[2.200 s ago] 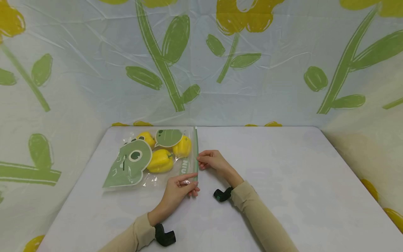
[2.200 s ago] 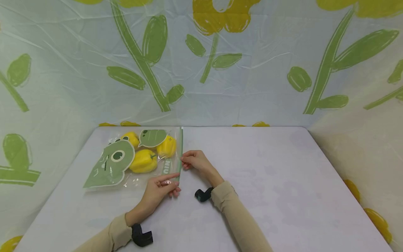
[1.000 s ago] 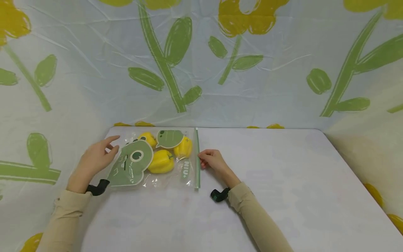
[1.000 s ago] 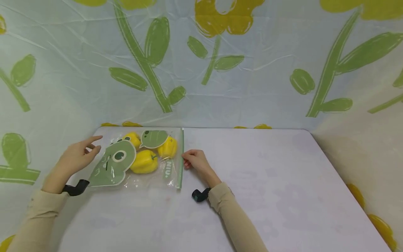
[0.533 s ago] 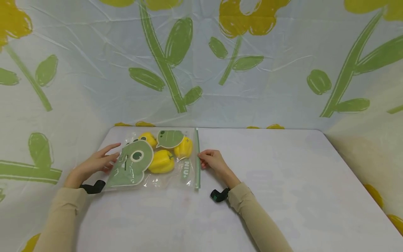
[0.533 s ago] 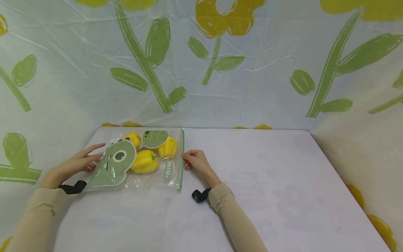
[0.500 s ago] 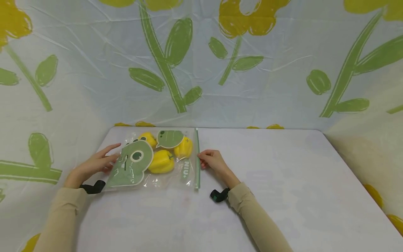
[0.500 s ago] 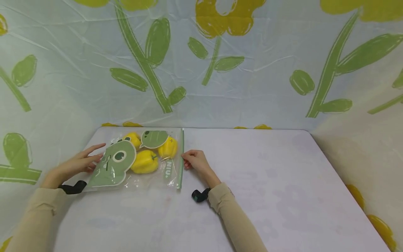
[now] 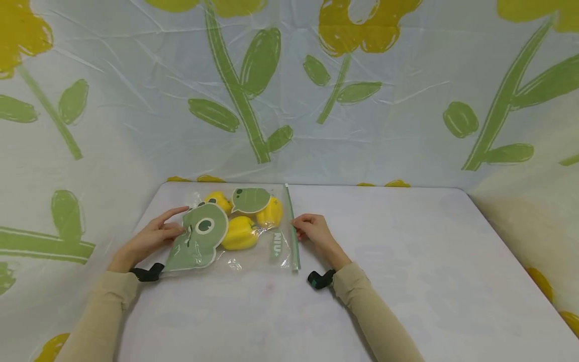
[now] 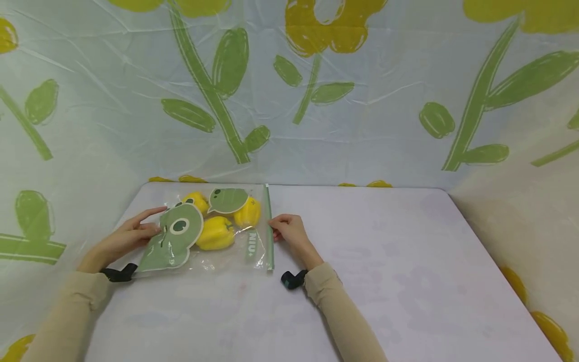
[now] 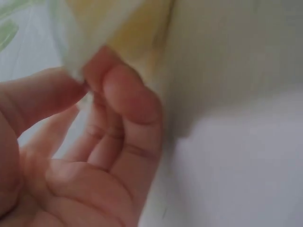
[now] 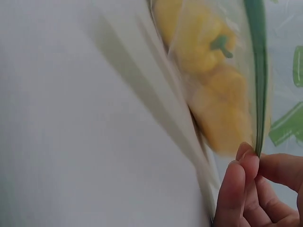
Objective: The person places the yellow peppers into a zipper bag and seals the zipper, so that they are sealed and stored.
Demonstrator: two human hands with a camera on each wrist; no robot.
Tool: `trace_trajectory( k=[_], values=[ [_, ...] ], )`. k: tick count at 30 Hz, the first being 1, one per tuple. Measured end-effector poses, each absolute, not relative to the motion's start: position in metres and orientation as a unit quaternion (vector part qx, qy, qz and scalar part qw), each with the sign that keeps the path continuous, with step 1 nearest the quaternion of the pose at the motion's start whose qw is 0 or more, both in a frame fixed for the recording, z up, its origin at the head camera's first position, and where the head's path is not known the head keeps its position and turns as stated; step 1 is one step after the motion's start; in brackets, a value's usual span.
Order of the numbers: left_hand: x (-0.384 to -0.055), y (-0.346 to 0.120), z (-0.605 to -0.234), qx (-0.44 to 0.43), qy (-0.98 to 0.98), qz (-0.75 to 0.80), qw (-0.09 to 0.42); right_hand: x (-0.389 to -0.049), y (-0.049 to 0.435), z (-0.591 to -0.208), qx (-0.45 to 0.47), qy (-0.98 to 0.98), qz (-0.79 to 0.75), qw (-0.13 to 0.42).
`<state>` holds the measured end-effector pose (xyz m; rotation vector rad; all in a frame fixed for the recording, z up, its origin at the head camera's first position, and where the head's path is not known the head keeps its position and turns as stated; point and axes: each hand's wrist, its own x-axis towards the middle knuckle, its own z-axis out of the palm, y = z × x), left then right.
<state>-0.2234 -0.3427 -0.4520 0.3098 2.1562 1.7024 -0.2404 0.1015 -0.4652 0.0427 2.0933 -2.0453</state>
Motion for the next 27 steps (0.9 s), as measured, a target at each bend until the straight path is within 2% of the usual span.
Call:
trace_trajectory(
  k=[5,13,17,22,27],
  values=[
    [-0.229,-0.309,-0.458,0.096,0.758,0.622,0.17,-0.243,0.132,-0.462,0.022,0.723,-0.681,0.114],
    [-0.24,-0.234,-0.463,0.096,0.755,0.626,0.171,-0.239,0.211,-0.458,0.033,0.732,-0.668,0.131],
    [-0.247,-0.202,-0.463,0.099,0.748,0.638,0.155,-0.238,0.246,-0.458,0.035,0.725,-0.674,0.136],
    [-0.253,-0.18,-0.468,0.112,0.72,0.672,0.133,-0.237,0.272,-0.456,0.035,0.713,-0.683,0.152],
    [-0.251,-0.177,-0.479,0.116,0.676,0.717,0.125,-0.236,0.277,-0.455,0.02,0.714,-0.68,0.165]
  ],
)
